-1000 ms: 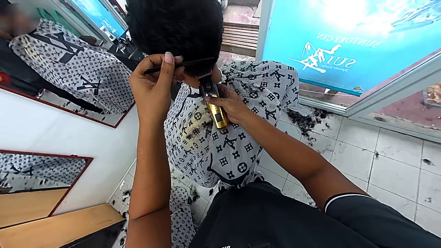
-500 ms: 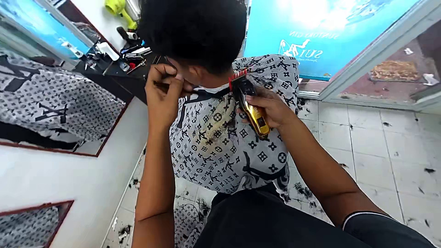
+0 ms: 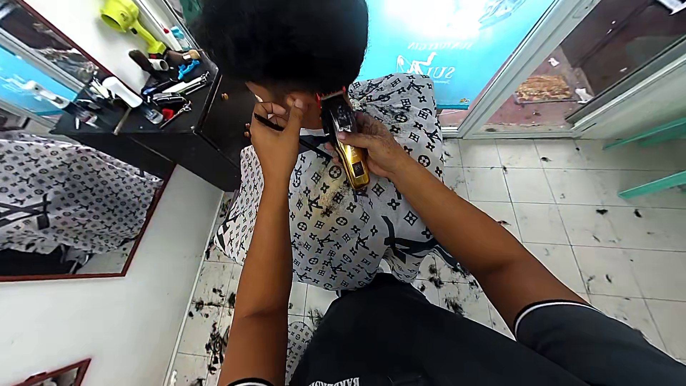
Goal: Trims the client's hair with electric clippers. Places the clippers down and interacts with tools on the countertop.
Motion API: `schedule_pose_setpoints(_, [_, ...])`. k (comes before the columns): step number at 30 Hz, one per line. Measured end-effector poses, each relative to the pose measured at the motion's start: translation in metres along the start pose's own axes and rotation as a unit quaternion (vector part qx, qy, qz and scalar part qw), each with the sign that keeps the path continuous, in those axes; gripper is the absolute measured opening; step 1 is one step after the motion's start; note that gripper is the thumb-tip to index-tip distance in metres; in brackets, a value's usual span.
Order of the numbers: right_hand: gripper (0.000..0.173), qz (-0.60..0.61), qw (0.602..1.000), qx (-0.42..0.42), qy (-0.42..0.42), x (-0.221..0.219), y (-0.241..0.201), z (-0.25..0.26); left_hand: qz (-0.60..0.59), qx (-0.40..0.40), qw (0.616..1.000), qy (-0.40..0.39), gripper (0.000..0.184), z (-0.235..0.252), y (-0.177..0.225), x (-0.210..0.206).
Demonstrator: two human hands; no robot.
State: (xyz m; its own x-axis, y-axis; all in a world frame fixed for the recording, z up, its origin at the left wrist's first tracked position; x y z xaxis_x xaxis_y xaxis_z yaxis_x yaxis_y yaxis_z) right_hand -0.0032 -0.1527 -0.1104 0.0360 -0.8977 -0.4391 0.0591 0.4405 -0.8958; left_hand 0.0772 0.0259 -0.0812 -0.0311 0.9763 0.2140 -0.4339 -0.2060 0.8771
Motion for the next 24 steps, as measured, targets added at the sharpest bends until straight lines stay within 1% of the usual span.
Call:
schedule_pose_setpoints(1, [0.039,0.005,1.000,0.009,0.004,-0.003,0.001,-0.001,-0.008,0.003,1.000,0.000,0.033,-0.001,-0.002,0.001])
schedule_pose_setpoints(2, [0.037,0.012,1.000,-0.002,0.009,-0.005,0.002,-0.002,-0.016,0.007,1.000,0.000,0.032,-0.002,-0.004,0.001])
schedule_pose_setpoints(4, [0.032,0.031,0.998,-0.048,0.026,-0.008,0.004,-0.004,-0.026,0.006,1.000,0.004,0.032,-0.001,-0.008,0.002])
schedule_pose_setpoints(5, [0.030,0.037,0.997,-0.057,0.030,-0.010,0.005,-0.004,-0.028,0.005,1.000,0.007,0.031,-0.001,-0.010,0.003])
schedule_pose_setpoints(6, [0.030,0.036,0.998,-0.047,0.028,-0.011,0.005,-0.003,-0.027,0.004,1.000,0.009,0.031,-0.001,-0.012,0.004])
schedule_pose_setpoints(9, [0.037,0.026,0.999,0.022,0.011,-0.018,0.001,-0.001,-0.030,0.007,0.999,0.011,0.031,-0.001,-0.017,0.004])
schedule_pose_setpoints(10, [0.037,0.029,0.999,0.020,0.017,-0.021,0.001,-0.003,-0.031,0.009,0.999,0.010,0.031,-0.001,-0.019,0.004])
schedule_pose_setpoints(13, [0.028,0.056,0.994,-0.065,0.062,-0.027,0.002,-0.007,-0.037,0.018,0.999,0.010,0.032,0.000,-0.022,0.004])
schedule_pose_setpoints(14, [0.027,0.059,0.994,-0.069,0.067,-0.028,0.003,-0.007,-0.037,0.022,0.999,0.011,0.032,0.001,-0.023,0.004])
schedule_pose_setpoints(15, [0.028,0.050,0.996,-0.046,0.066,-0.030,0.003,-0.006,-0.034,0.024,0.999,0.011,0.033,0.001,-0.024,0.004])
schedule_pose_setpoints(17, [0.038,0.025,0.998,0.033,0.055,-0.033,0.004,-0.002,-0.025,0.028,0.999,0.010,0.034,0.002,-0.026,0.004])
schedule_pose_setpoints(18, [0.042,0.018,0.997,0.052,0.052,-0.035,0.004,-0.001,-0.021,0.030,0.999,0.010,0.034,0.002,-0.027,0.004])
schedule_pose_setpoints(19, [0.040,0.023,0.997,0.047,0.058,-0.038,0.005,-0.001,-0.019,0.031,0.999,0.010,0.035,0.002,-0.028,0.003])
schedule_pose_setpoints(22, [0.030,0.075,0.992,-0.036,0.092,-0.046,0.007,-0.006,-0.017,0.045,0.999,0.006,0.036,0.005,-0.030,0.003])
schedule_pose_setpoints(23, [0.029,0.082,0.991,-0.034,0.098,-0.048,0.007,-0.005,-0.017,0.051,0.999,0.001,0.036,0.005,-0.031,0.003])
schedule_pose_setpoints(24, [0.030,0.080,0.992,-0.008,0.097,-0.050,0.006,-0.004,-0.016,0.054,0.998,-0.004,0.038,0.005,-0.032,0.004])
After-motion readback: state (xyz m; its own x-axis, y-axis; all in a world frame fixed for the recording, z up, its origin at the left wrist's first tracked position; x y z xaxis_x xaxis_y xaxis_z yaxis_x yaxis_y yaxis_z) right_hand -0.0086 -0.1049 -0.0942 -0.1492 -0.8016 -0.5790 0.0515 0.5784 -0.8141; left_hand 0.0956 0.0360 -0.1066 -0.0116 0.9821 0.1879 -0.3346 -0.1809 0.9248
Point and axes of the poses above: each hand's wrist, its own z-axis towards the middle knuckle, its own x-axis out of the back of the hand, y = z × x, the point moved 3 cm from there along z, towards the middle knuckle, and after that the axes turned 1 degree about y, right-handed, at the moved point
